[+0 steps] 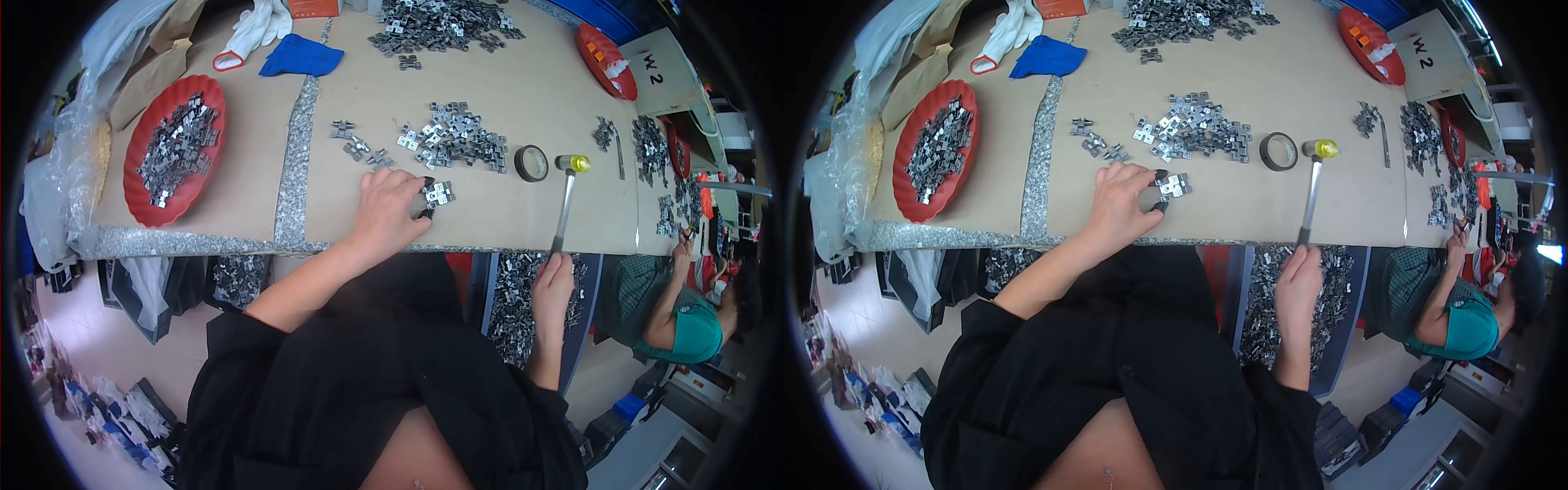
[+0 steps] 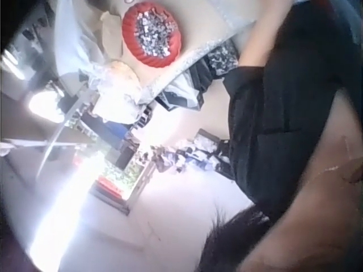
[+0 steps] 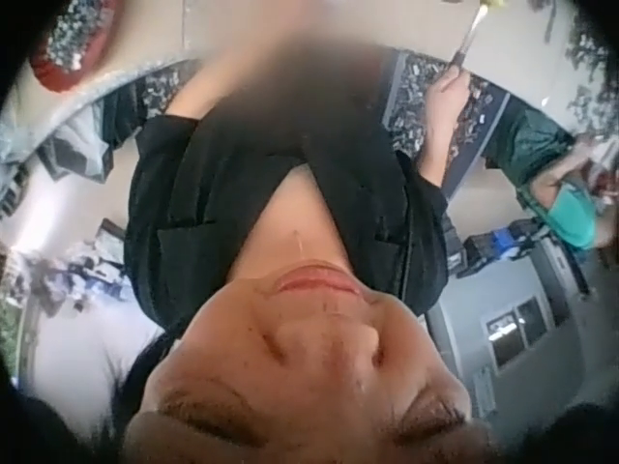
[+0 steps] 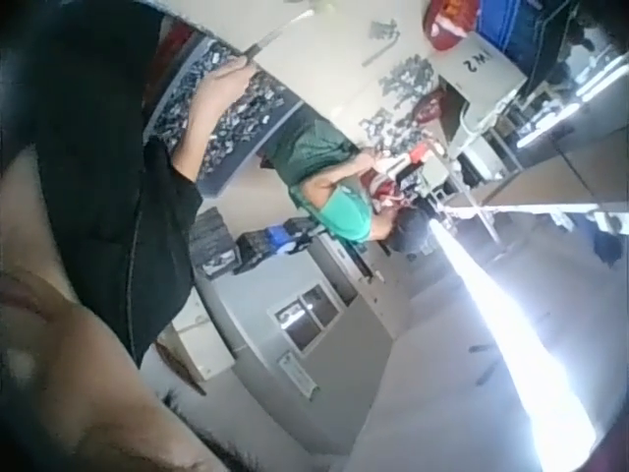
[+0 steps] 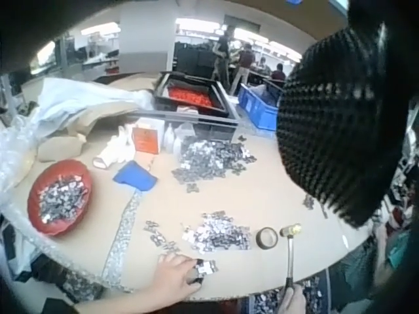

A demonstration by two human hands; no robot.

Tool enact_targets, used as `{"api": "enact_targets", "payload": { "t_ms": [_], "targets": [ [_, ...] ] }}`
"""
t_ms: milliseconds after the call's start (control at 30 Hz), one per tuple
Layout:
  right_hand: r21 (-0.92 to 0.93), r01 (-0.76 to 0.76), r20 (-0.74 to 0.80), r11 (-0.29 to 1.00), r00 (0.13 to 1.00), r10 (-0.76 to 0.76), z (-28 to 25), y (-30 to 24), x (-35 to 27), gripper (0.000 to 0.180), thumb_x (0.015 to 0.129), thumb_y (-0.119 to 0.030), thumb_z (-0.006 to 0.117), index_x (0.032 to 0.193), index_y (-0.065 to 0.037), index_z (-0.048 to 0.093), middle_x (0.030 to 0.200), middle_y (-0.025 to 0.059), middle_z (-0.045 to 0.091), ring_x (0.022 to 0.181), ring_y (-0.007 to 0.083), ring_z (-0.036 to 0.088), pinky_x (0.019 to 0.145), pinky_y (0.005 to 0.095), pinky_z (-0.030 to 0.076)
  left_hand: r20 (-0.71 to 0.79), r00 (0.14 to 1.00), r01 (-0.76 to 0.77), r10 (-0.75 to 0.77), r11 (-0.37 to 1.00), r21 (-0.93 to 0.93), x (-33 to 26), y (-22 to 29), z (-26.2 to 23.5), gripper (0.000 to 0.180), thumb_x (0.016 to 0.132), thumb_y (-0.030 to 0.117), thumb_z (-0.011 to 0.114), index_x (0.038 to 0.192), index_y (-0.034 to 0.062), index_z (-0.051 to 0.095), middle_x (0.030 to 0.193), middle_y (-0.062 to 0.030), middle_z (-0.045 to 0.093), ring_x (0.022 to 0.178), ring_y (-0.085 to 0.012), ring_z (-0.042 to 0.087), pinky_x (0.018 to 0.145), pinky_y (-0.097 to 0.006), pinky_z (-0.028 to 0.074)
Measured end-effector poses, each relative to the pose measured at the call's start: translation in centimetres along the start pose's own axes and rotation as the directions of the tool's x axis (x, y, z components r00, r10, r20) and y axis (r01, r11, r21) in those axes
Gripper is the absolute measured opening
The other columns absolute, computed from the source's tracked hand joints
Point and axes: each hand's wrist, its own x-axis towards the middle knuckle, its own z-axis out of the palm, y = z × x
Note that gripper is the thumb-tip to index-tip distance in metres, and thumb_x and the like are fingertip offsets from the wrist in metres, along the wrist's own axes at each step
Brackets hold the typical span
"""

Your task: The person assembles small metal components on a factory assembly table, using tape to secure them and a hammer to tap them into place.

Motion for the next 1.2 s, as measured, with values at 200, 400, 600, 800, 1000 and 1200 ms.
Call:
{"api": "enact_targets", "payload": {
  "t_ms": [200,400,600,800,1000,1200],
  "targets": [
    [0.223,-0.002,0.432,0.975,0.896,-0.097,0.7,-3.0,-5.1,0.026,0.090,-0.018,0.034,0.100,0.003,0.045,0.058,0.0119,0.053,0.050,0.0271,0.056,0.046,0.0349,0.044,0.009,1.000,-0.004,0.003,1.000,0.017,-0.1,0.0,0.0,0.041,0.053,0.012,0.067,0.092,0.0022,0.058,0.087,-0.0061,0.054,0.086,-0.0222,0.046,0.077,-0.034,0.031],
    [-0.009,0.261,0.428,0.965,0.874,-0.232,1.8,-2.9,-5.7,0.022,0.088,-0.016,0.039,0.101,0.001,0.045,0.068,0.0218,0.055,0.060,0.0397,0.056,0.053,0.0449,0.045,0.021,1.000,0.002,-0.003,1.000,0.027,-0.1,0.0,0.2,0.043,0.054,0.015,0.069,0.093,0.0021,0.058,0.088,-0.0063,0.054,0.088,-0.0220,0.045,0.079,-0.035,0.030],
    [-0.060,0.291,0.411,0.955,0.879,-0.242,1.7,-3.1,-5.7,0.024,0.088,-0.017,0.039,0.102,0.001,0.045,0.073,0.0243,0.055,0.061,0.0403,0.055,0.053,0.0455,0.045,0.044,0.999,0.030,-0.031,0.999,0.033,-0.1,0.2,0.0,0.044,0.056,0.016,0.070,0.096,0.0026,0.057,0.088,-0.0068,0.055,0.089,-0.0218,0.046,0.079,-0.035,0.030],
    [-0.010,0.281,0.351,0.960,0.900,-0.260,1.5,-3.1,-5.9,0.024,0.088,-0.018,0.039,0.101,0.001,0.045,0.074,0.0232,0.056,0.060,0.0391,0.056,0.052,0.0449,0.046,0.044,0.999,0.021,-0.023,0.999,0.026,0.1,0.3,0.0,0.043,0.054,0.014,0.070,0.093,0.0013,0.057,0.087,-0.0074,0.055,0.087,-0.0222,0.047,0.078,-0.034,0.031],
    [-0.159,0.354,0.359,0.922,0.890,-0.280,1.7,-3.3,-5.9,0.024,0.087,-0.018,0.040,0.102,0.002,0.045,0.073,0.0222,0.056,0.059,0.0380,0.056,0.051,0.0437,0.047,0.010,1.000,-0.004,0.003,1.000,0.017,0.1,0.3,0.1,0.043,0.052,0.012,0.070,0.091,-0.0005,0.057,0.086,-0.0076,0.056,0.085,-0.0224,0.047,0.078,-0.034,0.031],
    [0.012,0.320,0.266,0.947,0.912,-0.311,1.0,-3.1,-5.8,0.023,0.089,-0.017,0.037,0.103,0.000,0.044,0.072,0.0214,0.056,0.059,0.0409,0.054,0.052,0.0463,0.044,0.052,0.998,0.021,-0.022,0.999,0.031,0.1,0.2,0.0,0.045,0.055,0.018,0.072,0.095,0.0027,0.058,0.087,-0.0069,0.056,0.089,-0.0218,0.046,0.080,-0.035,0.030]
  ]
}}
